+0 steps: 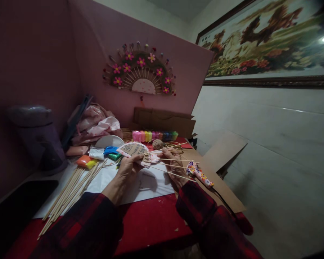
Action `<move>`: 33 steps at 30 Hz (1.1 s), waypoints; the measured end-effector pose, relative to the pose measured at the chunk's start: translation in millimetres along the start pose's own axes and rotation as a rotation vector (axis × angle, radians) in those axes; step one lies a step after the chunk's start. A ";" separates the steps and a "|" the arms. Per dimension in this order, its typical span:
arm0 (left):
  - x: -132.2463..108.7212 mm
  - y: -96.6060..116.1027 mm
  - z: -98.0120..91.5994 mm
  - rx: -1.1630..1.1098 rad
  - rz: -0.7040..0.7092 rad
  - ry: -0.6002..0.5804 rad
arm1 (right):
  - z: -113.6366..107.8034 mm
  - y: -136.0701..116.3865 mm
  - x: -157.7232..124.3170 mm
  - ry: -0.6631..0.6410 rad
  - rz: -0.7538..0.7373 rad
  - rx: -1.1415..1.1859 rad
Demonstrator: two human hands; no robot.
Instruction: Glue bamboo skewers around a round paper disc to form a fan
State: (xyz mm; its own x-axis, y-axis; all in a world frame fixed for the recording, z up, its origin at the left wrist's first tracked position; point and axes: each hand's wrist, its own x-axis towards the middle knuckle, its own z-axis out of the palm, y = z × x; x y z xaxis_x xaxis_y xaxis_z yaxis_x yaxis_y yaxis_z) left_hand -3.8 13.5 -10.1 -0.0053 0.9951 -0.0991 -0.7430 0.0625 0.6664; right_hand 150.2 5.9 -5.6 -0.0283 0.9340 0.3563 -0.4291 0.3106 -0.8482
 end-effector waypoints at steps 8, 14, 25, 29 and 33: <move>0.0 -0.1 0.1 0.008 0.004 0.032 | -20.5 13.8 10.6 -0.014 0.081 0.018; 0.9 -2.4 -0.5 0.019 0.027 0.024 | -20.3 11.1 8.5 0.000 0.070 -0.016; 4.3 -5.1 -5.1 0.036 0.015 0.008 | -18.6 10.6 6.3 -0.022 0.087 -0.122; 6.1 -5.7 -6.9 0.041 0.012 -0.020 | -18.9 11.0 6.1 -0.071 0.102 -0.064; 6.0 -4.8 -7.8 0.051 0.024 -0.033 | -17.5 11.3 7.7 -0.073 0.061 -0.065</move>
State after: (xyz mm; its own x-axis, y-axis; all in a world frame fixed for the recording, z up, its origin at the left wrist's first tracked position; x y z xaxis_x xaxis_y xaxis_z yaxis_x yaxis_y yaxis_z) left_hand -5.5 18.6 -19.7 0.0000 0.9982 -0.0591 -0.7078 0.0418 0.7052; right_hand 160.9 19.7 -19.3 -0.1195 0.9370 0.3284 -0.3651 0.2661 -0.8921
